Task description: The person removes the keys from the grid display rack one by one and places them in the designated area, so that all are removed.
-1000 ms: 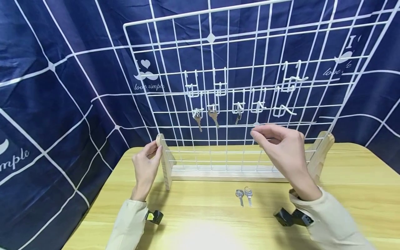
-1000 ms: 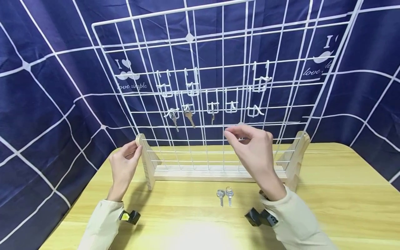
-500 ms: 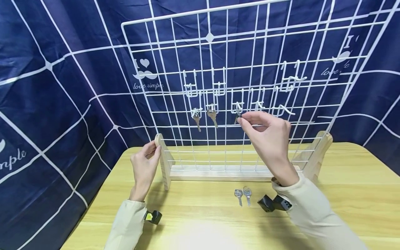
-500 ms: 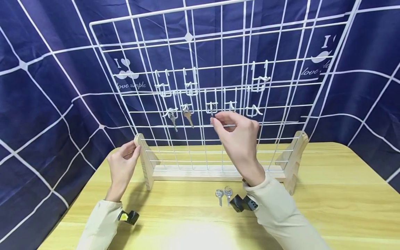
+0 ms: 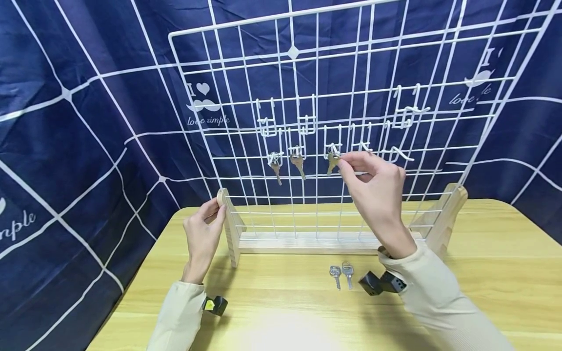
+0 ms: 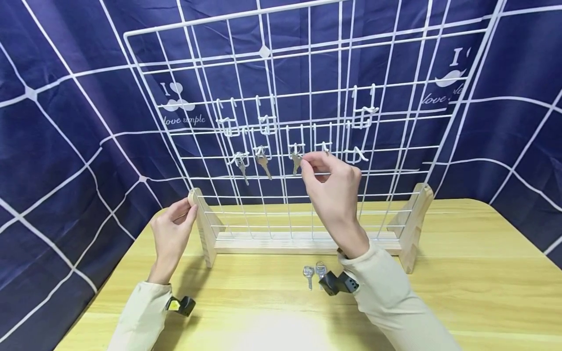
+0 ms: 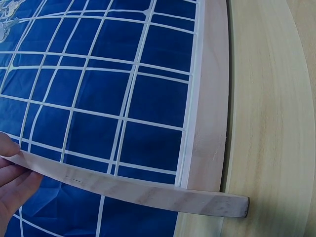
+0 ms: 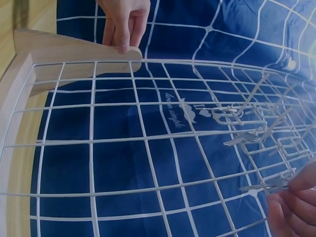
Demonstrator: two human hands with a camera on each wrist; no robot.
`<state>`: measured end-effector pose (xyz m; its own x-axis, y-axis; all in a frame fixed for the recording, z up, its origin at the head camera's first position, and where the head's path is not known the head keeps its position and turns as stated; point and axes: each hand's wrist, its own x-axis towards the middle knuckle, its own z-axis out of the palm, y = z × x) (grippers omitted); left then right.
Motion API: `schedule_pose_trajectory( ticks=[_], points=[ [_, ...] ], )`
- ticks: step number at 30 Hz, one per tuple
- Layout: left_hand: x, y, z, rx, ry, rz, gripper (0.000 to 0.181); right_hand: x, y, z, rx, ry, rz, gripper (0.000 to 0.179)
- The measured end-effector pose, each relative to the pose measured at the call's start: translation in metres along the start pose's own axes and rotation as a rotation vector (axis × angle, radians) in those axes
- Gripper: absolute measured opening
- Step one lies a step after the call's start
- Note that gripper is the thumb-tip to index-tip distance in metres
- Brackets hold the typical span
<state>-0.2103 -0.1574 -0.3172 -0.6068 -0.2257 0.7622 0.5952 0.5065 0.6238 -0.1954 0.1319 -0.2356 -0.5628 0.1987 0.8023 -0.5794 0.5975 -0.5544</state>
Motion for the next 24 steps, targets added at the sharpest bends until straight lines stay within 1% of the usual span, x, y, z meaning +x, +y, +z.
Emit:
schedule_pose_trajectory(
  ticks=[9, 12, 16, 18, 24],
  points=[
    [-0.001, 0.001, -0.001, -0.004, 0.004, 0.009, 0.018, -0.002, 0.000, 0.003, 0.002, 0.007, 0.009, 0.012],
    [-0.001, 0.001, -0.001, -0.002, 0.002, 0.012, 0.018, -0.003, 0.000, 0.003, 0.022, 0.018, 0.014, 0.012],
    [-0.001, 0.001, 0.000, -0.001, -0.002, 0.009, 0.018, -0.007, 0.000, 0.002, 0.051, 0.042, -0.011, 0.011],
    [-0.001, -0.006, 0.002, -0.002, -0.001, 0.004, 0.018, -0.008, 0.000, 0.001, 0.074, 0.054, -0.027, 0.010],
    [-0.001, -0.033, 0.006, -0.016, 0.011, 0.000, 0.020, -0.010, -0.005, -0.001, 0.136, 0.076, -0.065, 0.007]
  ],
)
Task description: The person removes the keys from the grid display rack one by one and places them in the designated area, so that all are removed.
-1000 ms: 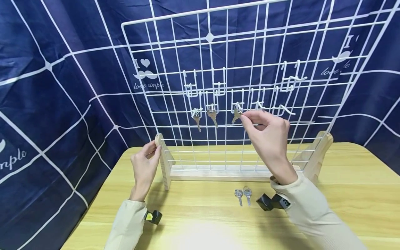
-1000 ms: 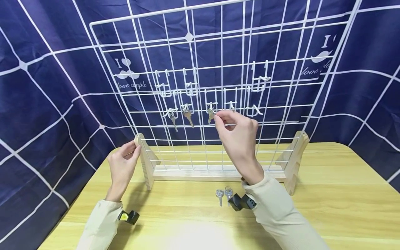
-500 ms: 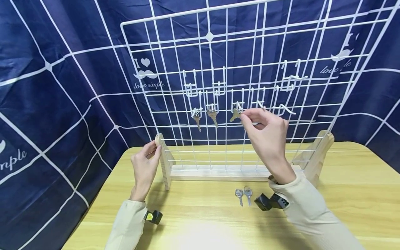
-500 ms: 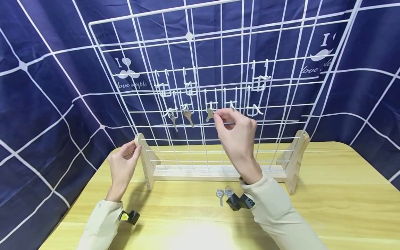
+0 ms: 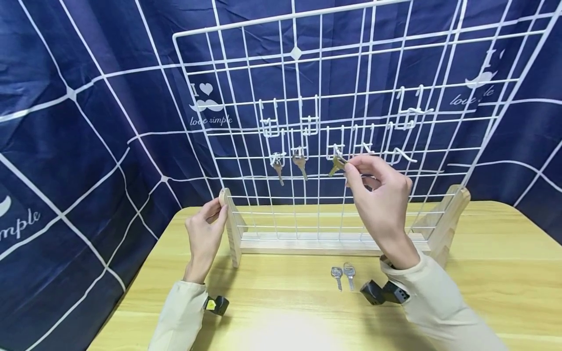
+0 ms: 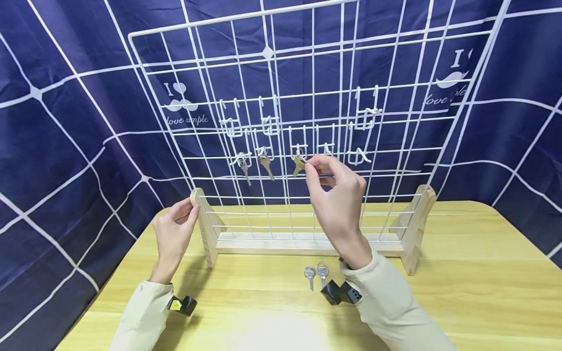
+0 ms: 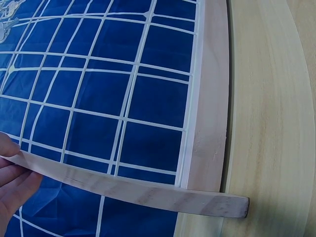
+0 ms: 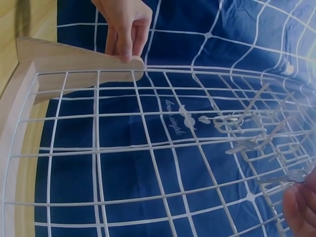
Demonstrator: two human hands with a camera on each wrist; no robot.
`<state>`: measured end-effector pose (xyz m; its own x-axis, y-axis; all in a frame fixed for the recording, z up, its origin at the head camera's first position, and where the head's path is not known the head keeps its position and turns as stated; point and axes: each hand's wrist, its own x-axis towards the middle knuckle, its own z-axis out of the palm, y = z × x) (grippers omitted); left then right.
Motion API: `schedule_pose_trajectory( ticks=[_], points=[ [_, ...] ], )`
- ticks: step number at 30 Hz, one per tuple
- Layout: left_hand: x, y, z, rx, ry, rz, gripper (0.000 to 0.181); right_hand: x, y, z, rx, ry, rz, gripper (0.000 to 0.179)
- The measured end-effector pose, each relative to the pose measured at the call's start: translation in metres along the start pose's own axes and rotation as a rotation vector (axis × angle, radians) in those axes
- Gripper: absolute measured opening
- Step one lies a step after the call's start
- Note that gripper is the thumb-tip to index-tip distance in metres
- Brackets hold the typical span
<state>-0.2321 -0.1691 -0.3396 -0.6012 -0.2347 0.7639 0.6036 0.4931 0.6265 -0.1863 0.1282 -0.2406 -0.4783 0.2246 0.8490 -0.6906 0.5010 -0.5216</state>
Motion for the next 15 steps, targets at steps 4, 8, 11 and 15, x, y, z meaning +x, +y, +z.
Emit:
schedule_pose_trajectory(
  ticks=[4, 8, 11, 15],
  points=[
    [-0.0011, -0.0052, -0.0012, 0.002, -0.002, 0.010, 0.019, -0.0013, -0.0031, -0.0016, 0.040, 0.001, -0.020, 0.006],
    [-0.0016, -0.0060, -0.0020, 0.018, -0.005, 0.021, 0.018, -0.0014, -0.0052, -0.0035, 0.073, -0.010, -0.046, 0.006],
    [-0.0013, -0.0050, -0.0023, 0.020, -0.010, 0.023, 0.019, -0.0012, -0.0070, -0.0045, 0.090, -0.009, -0.064, 0.005],
    [-0.0012, -0.0050, -0.0021, 0.012, -0.012, 0.019, 0.019, -0.0015, -0.0095, -0.0049, 0.112, 0.016, -0.077, 0.004]
  ],
)
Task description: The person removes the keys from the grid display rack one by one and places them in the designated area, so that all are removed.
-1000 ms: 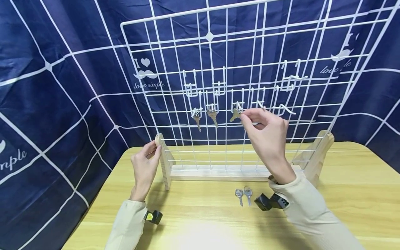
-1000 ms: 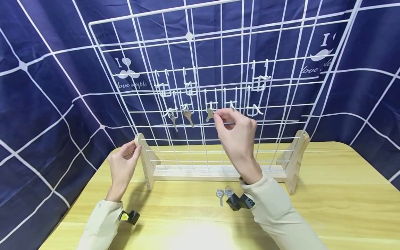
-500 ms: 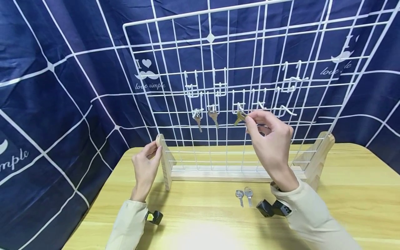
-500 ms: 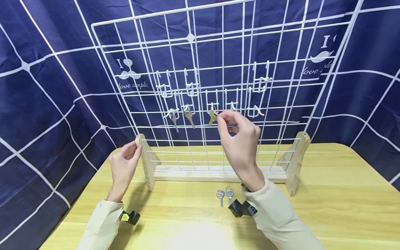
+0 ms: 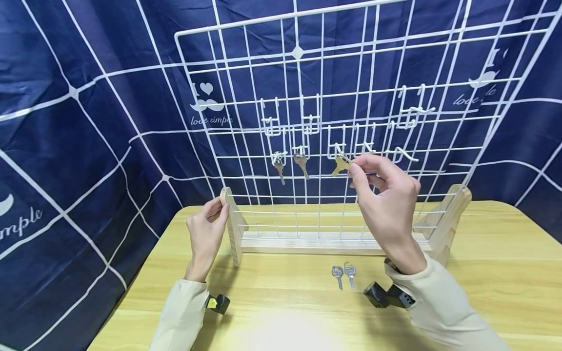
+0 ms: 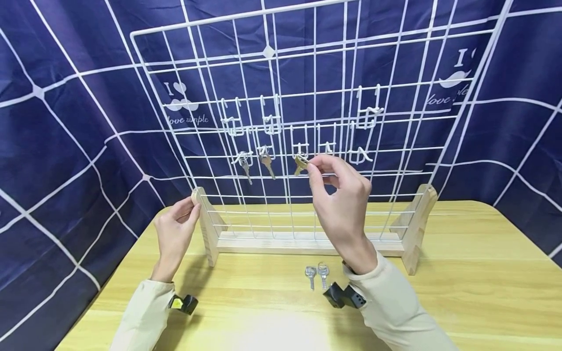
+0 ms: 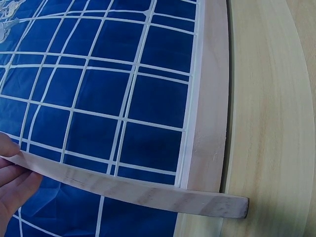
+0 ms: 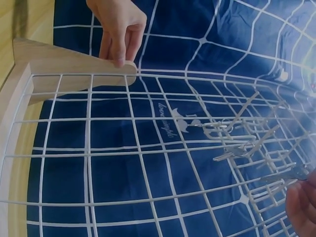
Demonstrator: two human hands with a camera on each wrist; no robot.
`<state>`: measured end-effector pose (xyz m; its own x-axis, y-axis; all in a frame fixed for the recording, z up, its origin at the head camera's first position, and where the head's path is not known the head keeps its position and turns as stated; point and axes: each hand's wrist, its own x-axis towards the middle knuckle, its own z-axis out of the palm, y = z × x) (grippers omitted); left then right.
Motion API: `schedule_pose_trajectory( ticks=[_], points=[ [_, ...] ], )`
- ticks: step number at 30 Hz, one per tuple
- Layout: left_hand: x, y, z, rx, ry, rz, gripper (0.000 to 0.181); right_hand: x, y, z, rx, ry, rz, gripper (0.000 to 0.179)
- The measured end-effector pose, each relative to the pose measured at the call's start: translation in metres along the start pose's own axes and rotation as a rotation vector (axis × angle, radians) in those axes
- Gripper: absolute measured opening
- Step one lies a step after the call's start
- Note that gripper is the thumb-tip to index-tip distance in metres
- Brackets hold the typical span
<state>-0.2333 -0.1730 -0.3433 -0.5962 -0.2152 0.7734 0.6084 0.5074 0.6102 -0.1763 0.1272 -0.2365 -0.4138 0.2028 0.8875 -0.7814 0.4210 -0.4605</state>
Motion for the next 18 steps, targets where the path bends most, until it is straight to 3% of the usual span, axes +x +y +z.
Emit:
schedule_pose_trajectory(
  ticks=[12, 18],
  points=[
    [0.001, 0.002, 0.001, -0.012, 0.004, -0.013, 0.019, 0.001, -0.005, -0.004, 0.038, 0.032, -0.024, 0.004],
    [0.001, 0.019, 0.000, 0.002, 0.011, -0.014, 0.018, 0.002, -0.009, -0.005, 0.059, 0.041, -0.030, 0.005]
  ],
)
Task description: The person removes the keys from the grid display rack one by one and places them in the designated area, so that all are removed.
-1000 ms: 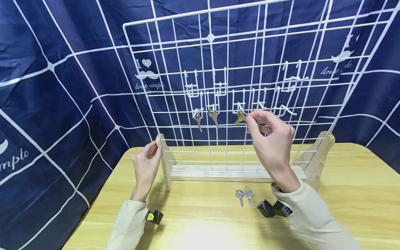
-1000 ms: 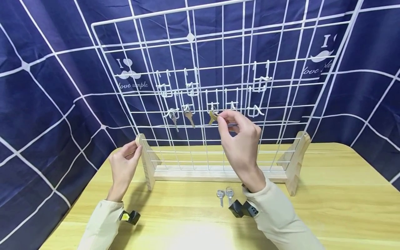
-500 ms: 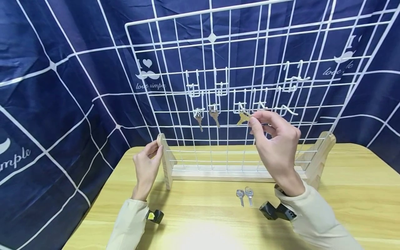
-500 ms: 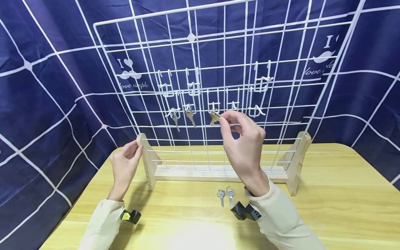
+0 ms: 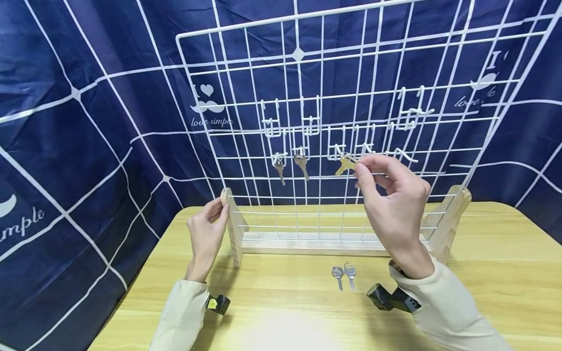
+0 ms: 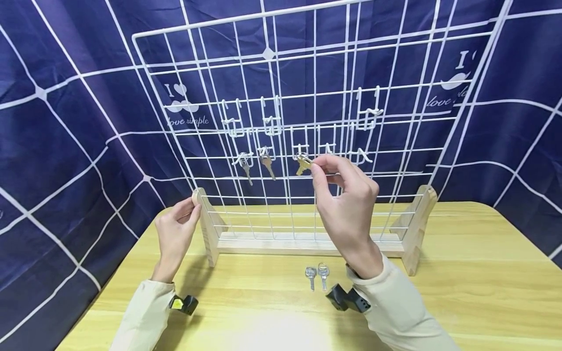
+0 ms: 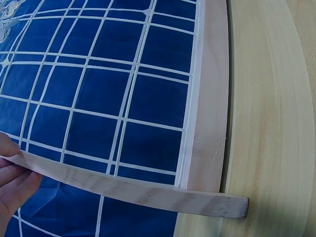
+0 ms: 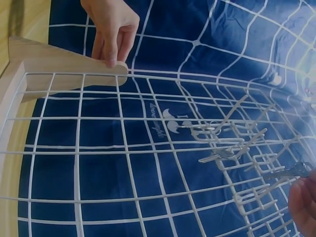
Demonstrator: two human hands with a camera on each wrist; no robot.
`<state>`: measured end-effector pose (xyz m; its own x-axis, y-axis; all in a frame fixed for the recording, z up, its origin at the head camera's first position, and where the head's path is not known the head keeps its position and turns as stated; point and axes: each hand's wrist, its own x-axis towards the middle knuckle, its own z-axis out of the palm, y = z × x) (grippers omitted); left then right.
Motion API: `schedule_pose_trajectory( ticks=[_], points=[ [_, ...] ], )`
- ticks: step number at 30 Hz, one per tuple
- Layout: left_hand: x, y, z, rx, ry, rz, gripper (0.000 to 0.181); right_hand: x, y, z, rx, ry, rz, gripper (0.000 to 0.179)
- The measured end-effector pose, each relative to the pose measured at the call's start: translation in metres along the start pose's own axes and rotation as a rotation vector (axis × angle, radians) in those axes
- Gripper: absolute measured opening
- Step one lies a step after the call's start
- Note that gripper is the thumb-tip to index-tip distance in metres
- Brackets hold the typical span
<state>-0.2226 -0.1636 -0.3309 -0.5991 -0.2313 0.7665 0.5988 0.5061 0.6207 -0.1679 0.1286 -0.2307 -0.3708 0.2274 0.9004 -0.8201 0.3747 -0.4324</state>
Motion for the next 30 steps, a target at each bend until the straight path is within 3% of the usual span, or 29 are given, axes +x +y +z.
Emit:
schedule_pose_trajectory(
  ticks=[3, 9, 14, 18, 25, 30],
  points=[
    [0.000, 0.002, 0.000, -0.002, 0.001, 0.007, 0.018, 0.000, -0.002, -0.001, 0.003, 0.001, -0.012, 0.005],
    [-0.002, -0.016, 0.000, -0.006, -0.002, 0.007, 0.019, 0.000, -0.004, -0.003, 0.008, -0.009, -0.035, 0.005],
    [-0.002, -0.018, 0.000, -0.016, -0.005, 0.007, 0.019, -0.002, -0.006, -0.005, 0.031, -0.030, -0.033, 0.005],
    [-0.001, -0.012, 0.001, -0.010, 0.000, 0.007, 0.018, -0.004, -0.009, -0.009, 0.052, -0.071, -0.008, 0.005],
    [0.001, 0.017, -0.003, -0.003, -0.009, 0.009, 0.018, -0.015, -0.004, -0.017, 0.096, -0.209, 0.062, 0.012],
    [0.001, 0.020, -0.004, -0.002, -0.013, 0.008, 0.018, -0.026, 0.005, -0.022, 0.105, -0.313, 0.102, 0.017]
  ],
)
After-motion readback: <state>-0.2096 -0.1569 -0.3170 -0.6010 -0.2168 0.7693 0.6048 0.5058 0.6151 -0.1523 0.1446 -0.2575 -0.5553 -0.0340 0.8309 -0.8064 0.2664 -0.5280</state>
